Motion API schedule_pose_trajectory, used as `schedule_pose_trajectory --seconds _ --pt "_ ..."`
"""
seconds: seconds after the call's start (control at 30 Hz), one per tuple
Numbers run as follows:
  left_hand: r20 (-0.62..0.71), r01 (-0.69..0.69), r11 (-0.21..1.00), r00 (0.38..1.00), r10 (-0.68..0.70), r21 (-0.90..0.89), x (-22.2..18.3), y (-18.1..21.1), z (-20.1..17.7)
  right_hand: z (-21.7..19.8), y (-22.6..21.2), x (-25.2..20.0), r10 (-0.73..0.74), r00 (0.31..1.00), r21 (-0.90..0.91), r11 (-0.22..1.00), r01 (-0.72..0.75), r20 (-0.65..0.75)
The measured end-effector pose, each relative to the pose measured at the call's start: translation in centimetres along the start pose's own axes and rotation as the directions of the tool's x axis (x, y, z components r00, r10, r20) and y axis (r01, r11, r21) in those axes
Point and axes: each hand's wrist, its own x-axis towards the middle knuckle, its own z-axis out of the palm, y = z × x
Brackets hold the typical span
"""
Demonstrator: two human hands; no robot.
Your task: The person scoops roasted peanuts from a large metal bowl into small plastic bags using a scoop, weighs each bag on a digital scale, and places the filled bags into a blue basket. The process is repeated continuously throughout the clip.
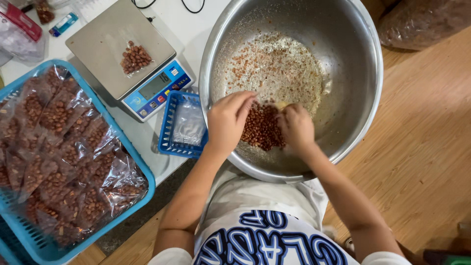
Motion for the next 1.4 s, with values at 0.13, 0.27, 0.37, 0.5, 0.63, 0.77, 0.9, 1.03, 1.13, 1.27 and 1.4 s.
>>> schedule_pose_trajectory --seconds 0.13,0.27,0.37,0.5,0.63,0.77,0.9,1.03,1.13,1.27,1.4 --pt "-0.012 0.137 0.87 0.987 -0.162 -0.474 0.1 0.0 -0.9 -0.5 -5.3 -0.7 -0.005 0.997 0.289 0.957 -0.019 0.083" --pt "0.056 0.243 0.489 0.929 -0.365 -0.838 -1.8 -2.7 -1.2 -0.2 -7.8 -0.5 -0.001 0.963 0.663 0.726 -0.185 0.269" --pt "0.092 0.264 0.376 0.904 -0.418 -0.888 -2.7 -2.5 -2.9 -1.7 -8.9 -0.3 0.015 0.881 0.832 0.323 -0.451 0.472" --pt "0.085 0.271 0.272 0.835 -0.544 -0.923 -5.0 -4.5 -2.7 -2.3 -8.5 -0.4 0.043 0.805 0.804 -0.115 -0.584 0.591" --pt "0.111 0.286 0.244 0.827 -0.551 -0.927 -5.6 -3.0 -2.2 -9.6 -10.8 0.3 0.155 0.833 0.847 -0.08 -0.525 0.531" --pt "0.192 0.392 0.377 0.863 -0.468 -0.839 -4.6 0.0 -2.4 -15.5 -11.0 0.9 0.08 0.996 0.952 0.3 -0.063 0.04" --pt "0.24 0.415 0.408 0.878 -0.415 -0.813 -4.8 0.0 -1.1 -17.9 -10.8 1.1 -0.249 0.897 0.655 0.616 0.437 -0.364" --pt "0.266 0.436 0.396 0.87 -0.414 -0.808 -5.0 0.1 0.1 -14.4 -7.9 0.3 -0.529 0.712 0.206 0.717 0.666 -0.461" --pt "0.292 0.459 0.429 0.869 -0.4 -0.778 -5.0 0.4 0.7 -14.5 -8.1 0.3 -0.501 0.712 0.148 0.758 0.635 -0.492" --pt "0.208 0.382 0.655 0.921 -0.331 -0.652 -4.4 1.1 -0.3 -9.7 -4.8 0.2 -0.194 0.937 0.274 0.921 0.275 -0.291" --pt "0.057 0.192 0.871 0.981 -0.186 -0.452 -2.9 2.3 -2.5 -3.5 -3.4 -2.9 -0.075 0.997 0.149 0.986 0.07 0.032"
